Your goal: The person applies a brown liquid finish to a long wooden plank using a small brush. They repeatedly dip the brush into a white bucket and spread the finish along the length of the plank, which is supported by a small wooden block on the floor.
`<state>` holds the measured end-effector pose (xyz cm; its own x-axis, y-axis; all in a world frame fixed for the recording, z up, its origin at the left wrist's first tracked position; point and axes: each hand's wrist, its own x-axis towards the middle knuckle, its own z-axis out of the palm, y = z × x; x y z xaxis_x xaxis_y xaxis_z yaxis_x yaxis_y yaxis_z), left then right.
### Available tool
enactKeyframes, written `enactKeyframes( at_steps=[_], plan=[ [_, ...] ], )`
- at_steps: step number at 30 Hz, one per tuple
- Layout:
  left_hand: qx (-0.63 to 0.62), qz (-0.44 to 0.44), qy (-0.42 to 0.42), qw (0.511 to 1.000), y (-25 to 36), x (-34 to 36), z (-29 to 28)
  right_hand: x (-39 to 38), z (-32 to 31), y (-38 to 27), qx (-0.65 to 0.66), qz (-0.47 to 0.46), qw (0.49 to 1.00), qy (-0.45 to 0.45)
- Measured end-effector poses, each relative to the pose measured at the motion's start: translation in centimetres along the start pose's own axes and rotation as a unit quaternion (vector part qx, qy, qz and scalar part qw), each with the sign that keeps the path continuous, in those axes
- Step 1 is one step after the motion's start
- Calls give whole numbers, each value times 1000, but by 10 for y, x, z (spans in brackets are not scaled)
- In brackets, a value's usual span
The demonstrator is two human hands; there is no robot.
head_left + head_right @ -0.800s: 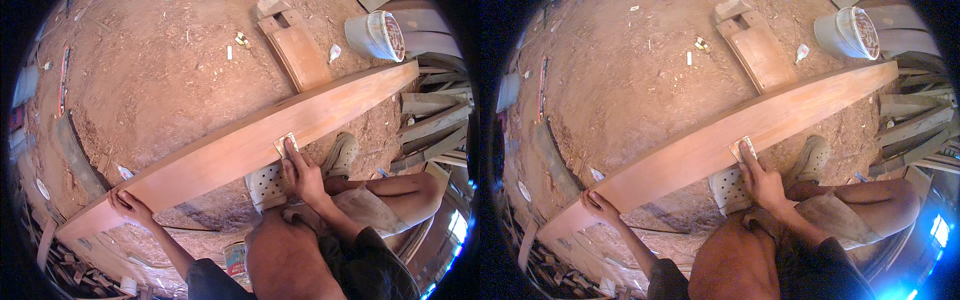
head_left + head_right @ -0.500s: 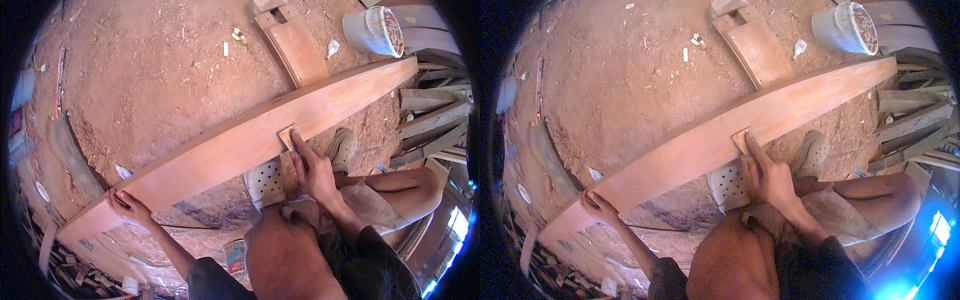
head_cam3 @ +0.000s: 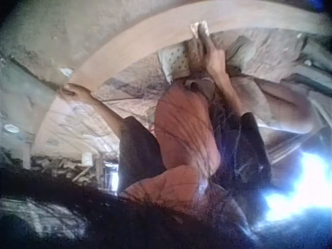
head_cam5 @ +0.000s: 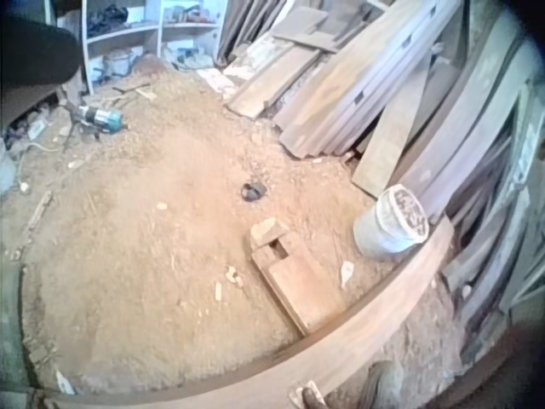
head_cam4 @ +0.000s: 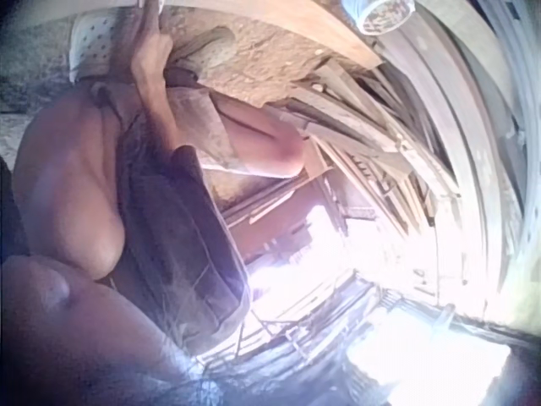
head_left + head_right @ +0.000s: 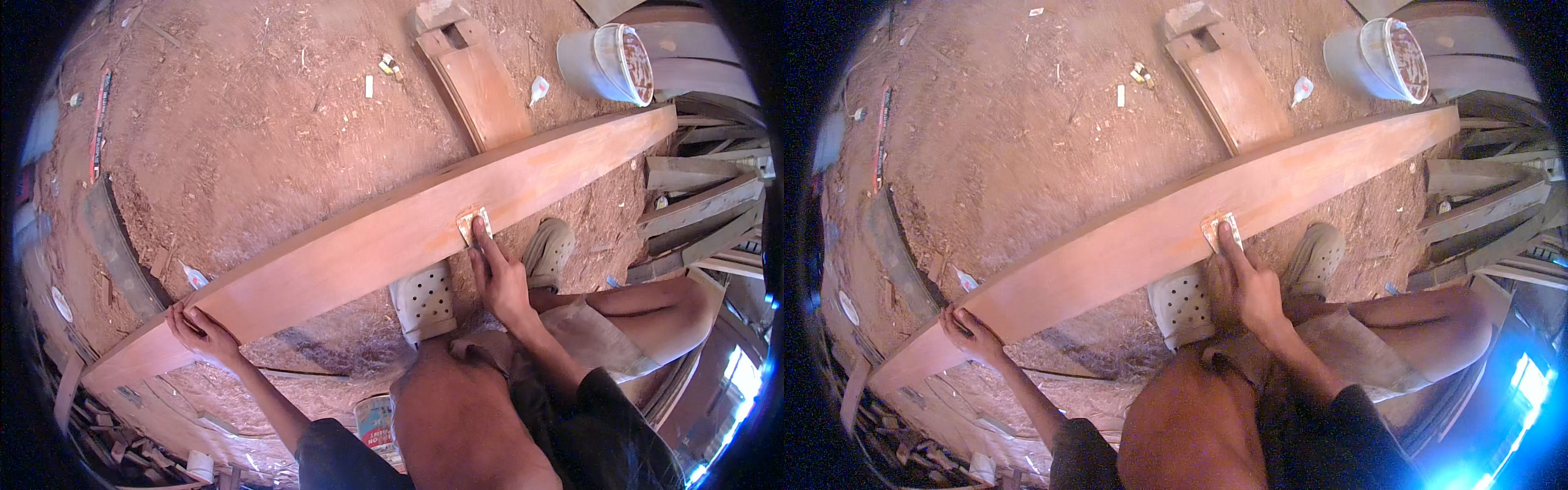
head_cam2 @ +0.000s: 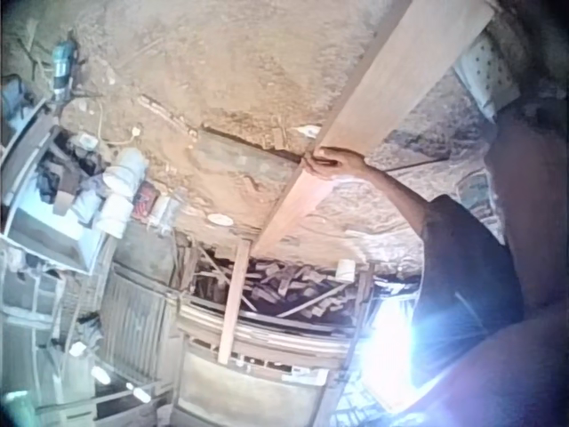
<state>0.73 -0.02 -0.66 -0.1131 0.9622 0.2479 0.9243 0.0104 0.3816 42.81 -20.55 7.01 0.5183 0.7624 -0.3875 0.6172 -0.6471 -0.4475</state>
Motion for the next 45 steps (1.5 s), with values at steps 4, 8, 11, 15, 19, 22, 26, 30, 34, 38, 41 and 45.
enactKeyframes(
  at_steps=[4,8,11,15,19,22,26,30,34,38,41,45],
  plan=[
    [-1,7,13,1000,-7,-1,-8,11,-18,-10,59,-34,997,24],
    [13,8,16,1000,4,4,-4,13,-7,6,49,0,998,35],
    [11,15,9,1000,-1,4,-2,13,-13,8,42,-27,998,30],
    [16,30,21,999,-10,2,-7,15,-37,-7,34,6,999,-19],
    [19,22,11,1000,3,3,-3,22,-8,14,52,-24,996,61],
    [0,30,19,999,0,4,1,13,-19,7,42,40,998,-3],
    [-12,32,30,999,-8,5,-1,10,-51,-1,16,-3,997,-73],
    [6,35,20,999,2,4,-6,26,-62,-28,-142,-122,963,-194],
    [-2,20,18,1000,2,2,-5,44,-68,-55,-321,-190,888,-268],
    [3,28,7,1000,-3,3,-6,63,-83,-34,-329,-204,886,-256],
    [22,41,12,999,-10,2,-4,80,-105,0,-357,-184,877,-264],
    [26,28,17,999,-10,0,-7,104,-163,54,-386,-152,886,-206]
  ],
)
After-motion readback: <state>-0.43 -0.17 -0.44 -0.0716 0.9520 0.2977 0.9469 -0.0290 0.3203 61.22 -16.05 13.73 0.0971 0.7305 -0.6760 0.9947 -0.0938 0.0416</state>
